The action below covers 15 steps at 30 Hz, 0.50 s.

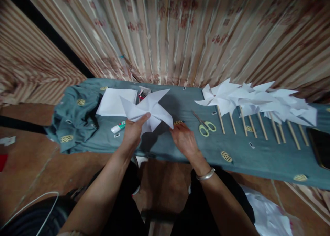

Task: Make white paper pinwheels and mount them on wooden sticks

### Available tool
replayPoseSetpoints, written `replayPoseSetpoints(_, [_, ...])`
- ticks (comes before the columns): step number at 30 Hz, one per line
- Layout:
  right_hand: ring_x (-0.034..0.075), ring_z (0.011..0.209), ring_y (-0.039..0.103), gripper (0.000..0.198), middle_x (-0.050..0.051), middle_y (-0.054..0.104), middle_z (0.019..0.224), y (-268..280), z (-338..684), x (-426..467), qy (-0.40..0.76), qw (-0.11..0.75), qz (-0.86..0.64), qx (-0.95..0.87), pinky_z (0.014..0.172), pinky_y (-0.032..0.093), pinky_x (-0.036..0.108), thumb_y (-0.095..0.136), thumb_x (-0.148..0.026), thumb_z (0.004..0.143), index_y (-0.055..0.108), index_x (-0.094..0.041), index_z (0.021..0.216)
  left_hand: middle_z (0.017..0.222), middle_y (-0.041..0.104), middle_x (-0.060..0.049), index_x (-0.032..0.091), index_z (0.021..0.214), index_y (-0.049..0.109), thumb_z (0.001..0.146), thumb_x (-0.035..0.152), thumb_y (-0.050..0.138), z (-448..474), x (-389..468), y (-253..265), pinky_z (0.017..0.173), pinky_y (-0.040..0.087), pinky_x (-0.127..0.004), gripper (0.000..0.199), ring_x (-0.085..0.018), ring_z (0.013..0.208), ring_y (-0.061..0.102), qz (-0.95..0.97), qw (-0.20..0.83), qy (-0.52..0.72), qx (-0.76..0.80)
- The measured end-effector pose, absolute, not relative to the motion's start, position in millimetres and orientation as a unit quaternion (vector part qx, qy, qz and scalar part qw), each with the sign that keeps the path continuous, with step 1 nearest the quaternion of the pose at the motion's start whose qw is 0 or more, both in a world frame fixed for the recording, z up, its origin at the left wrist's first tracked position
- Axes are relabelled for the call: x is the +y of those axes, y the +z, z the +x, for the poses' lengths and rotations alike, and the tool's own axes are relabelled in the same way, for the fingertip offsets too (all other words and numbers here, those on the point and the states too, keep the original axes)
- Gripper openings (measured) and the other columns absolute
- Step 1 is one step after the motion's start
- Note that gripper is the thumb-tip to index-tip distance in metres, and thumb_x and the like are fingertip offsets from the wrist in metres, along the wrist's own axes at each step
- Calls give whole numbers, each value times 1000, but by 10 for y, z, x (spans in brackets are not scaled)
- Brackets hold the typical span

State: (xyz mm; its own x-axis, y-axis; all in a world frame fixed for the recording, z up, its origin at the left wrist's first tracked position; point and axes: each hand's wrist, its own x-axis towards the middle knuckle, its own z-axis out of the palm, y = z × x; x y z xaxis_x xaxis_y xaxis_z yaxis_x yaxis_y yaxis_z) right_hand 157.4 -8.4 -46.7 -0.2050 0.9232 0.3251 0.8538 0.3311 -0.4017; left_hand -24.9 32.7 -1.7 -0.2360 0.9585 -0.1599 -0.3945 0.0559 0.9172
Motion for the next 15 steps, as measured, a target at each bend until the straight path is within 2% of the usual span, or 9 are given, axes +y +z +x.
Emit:
replayPoseSetpoints(4, [27,84,69,15,6,76,90,-322,1905,-102,73,375,-631,-676,80,54,41,60,-28,89,75,-24,89,92,78,-9,15,82,74,55,26,86,-246,272,-5,89,56,-40,32,-26,90,73,280,553,619,482])
replayPoseSetpoints(7, [22,72,67,13,3,75,79,-108,2044,-149,129,467,-662,-572,74,55,38,67,-33,84,75,-24,87,90,78,-10,14,80,74,54,26,87,-211,235,-18,87,56,-40,32,-25,85,73,280,567,608,480])
replayPoseSetpoints(10, [20,72,67,10,1,75,78,132,1908,-273,182,533,-616,-551,75,56,37,71,-32,81,75,-25,85,88,78,-10,13,81,74,52,27,88,-146,212,-53,84,56,-37,35,-24,83,73,295,564,606,477])
replayPoseSetpoints(13, [23,94,69,6,3,76,93,290,1650,-409,187,533,-568,-599,95,52,43,68,-28,85,74,-26,84,85,78,-8,13,80,75,52,30,88,-72,195,-86,82,56,-35,35,-23,83,72,321,556,599,479])
replayPoseSetpoints(15, [26,115,63,4,4,73,113,315,1532,-452,179,536,-564,-602,106,45,47,70,-27,84,74,-27,83,82,78,-7,13,78,75,53,31,87,-24,184,-100,79,56,-34,33,-22,81,72,337,553,587,485])
